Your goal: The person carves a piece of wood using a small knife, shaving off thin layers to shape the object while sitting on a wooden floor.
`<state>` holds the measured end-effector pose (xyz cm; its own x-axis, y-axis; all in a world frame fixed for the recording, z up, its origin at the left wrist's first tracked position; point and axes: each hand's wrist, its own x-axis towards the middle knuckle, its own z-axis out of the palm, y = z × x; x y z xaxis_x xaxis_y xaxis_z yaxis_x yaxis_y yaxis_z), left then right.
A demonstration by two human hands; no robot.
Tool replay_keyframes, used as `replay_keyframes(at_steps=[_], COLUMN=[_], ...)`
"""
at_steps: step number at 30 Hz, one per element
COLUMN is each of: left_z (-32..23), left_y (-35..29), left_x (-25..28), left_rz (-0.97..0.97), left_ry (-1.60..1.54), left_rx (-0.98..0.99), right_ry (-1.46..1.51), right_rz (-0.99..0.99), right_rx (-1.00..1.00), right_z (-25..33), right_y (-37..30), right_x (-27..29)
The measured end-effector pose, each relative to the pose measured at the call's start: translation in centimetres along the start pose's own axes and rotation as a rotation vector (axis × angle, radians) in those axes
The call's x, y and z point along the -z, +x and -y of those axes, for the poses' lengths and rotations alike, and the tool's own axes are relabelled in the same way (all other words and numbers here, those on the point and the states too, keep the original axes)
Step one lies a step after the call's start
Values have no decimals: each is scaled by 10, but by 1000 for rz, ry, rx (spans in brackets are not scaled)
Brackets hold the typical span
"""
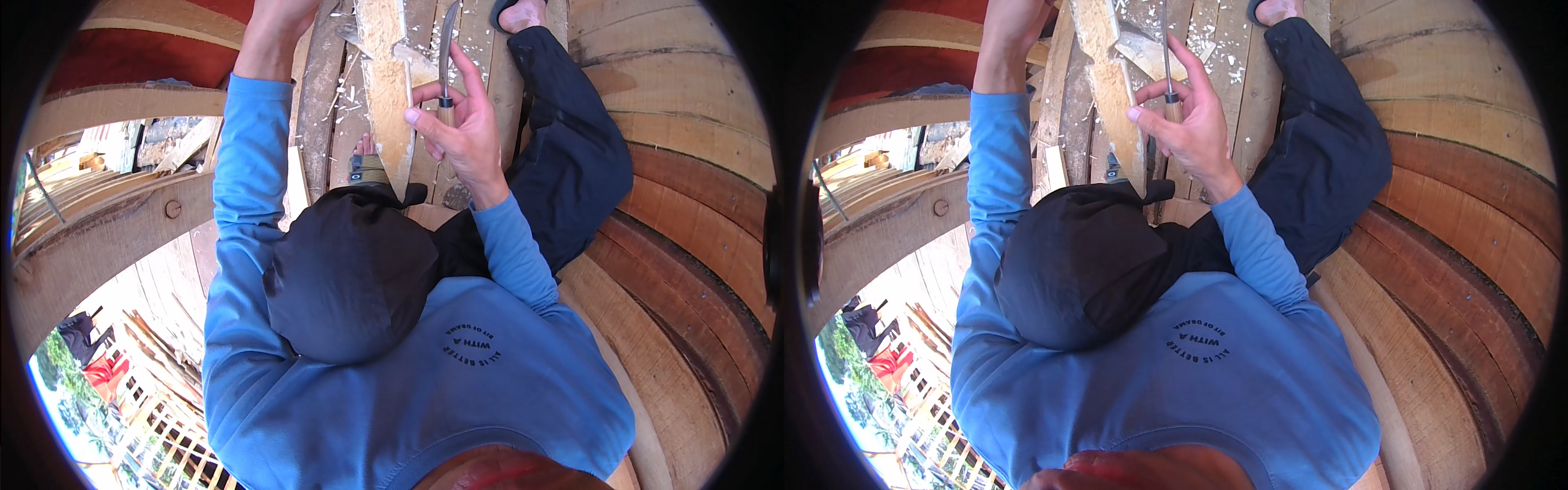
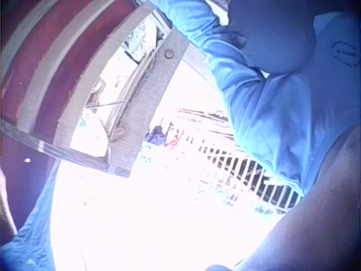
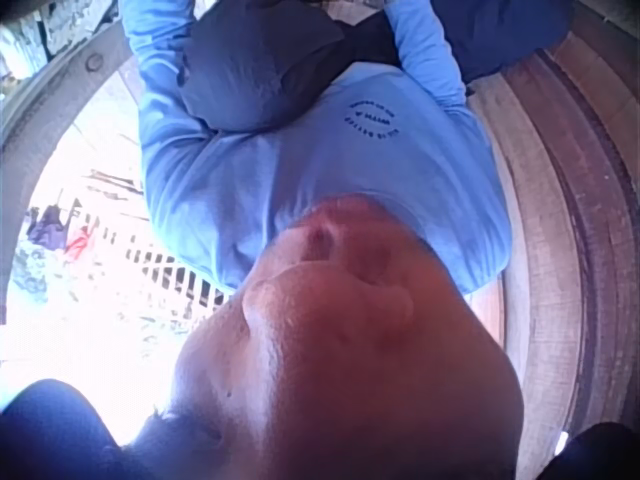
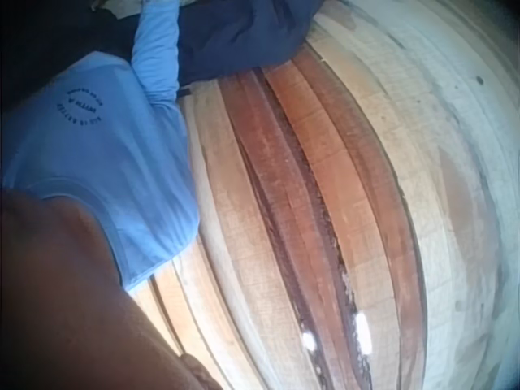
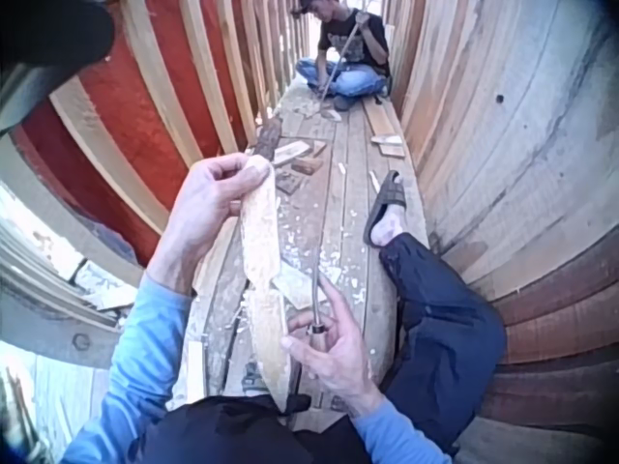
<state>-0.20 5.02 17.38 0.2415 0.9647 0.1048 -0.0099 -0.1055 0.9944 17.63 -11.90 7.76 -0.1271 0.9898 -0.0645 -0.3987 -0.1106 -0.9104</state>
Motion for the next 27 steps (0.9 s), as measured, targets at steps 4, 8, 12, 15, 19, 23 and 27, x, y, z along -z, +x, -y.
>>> replay_keyframes(at_steps=[4, 8, 12, 15, 19, 23, 27], left_z=[1, 4, 3, 5, 6, 9, 10], left_y=[0, 1, 0, 1, 0, 2, 3], left_x=[1, 4, 3, 4, 5, 5, 6], left_rz=[15, 16, -7, -5, -5, -9, -12], left_ry=[-42, -50, -50, -49, -39, -14, 1], left_rx=[-8, 1, 21, 28, 33, 28, 30], right_ry=[18, 22, 8, 13, 20, 10, 22], right_rz=[-16, -28, -39, -45, -43, -48, -51], right_rx=[12, 18, 23, 18, 9, 1, -6], right_z=[0, 1, 2, 2, 2, 2, 0], right_y=[-1, -2, -2, -2, -2, -3, -2], right_x=[-1, -2, -1, 0, 0, 1, 2])
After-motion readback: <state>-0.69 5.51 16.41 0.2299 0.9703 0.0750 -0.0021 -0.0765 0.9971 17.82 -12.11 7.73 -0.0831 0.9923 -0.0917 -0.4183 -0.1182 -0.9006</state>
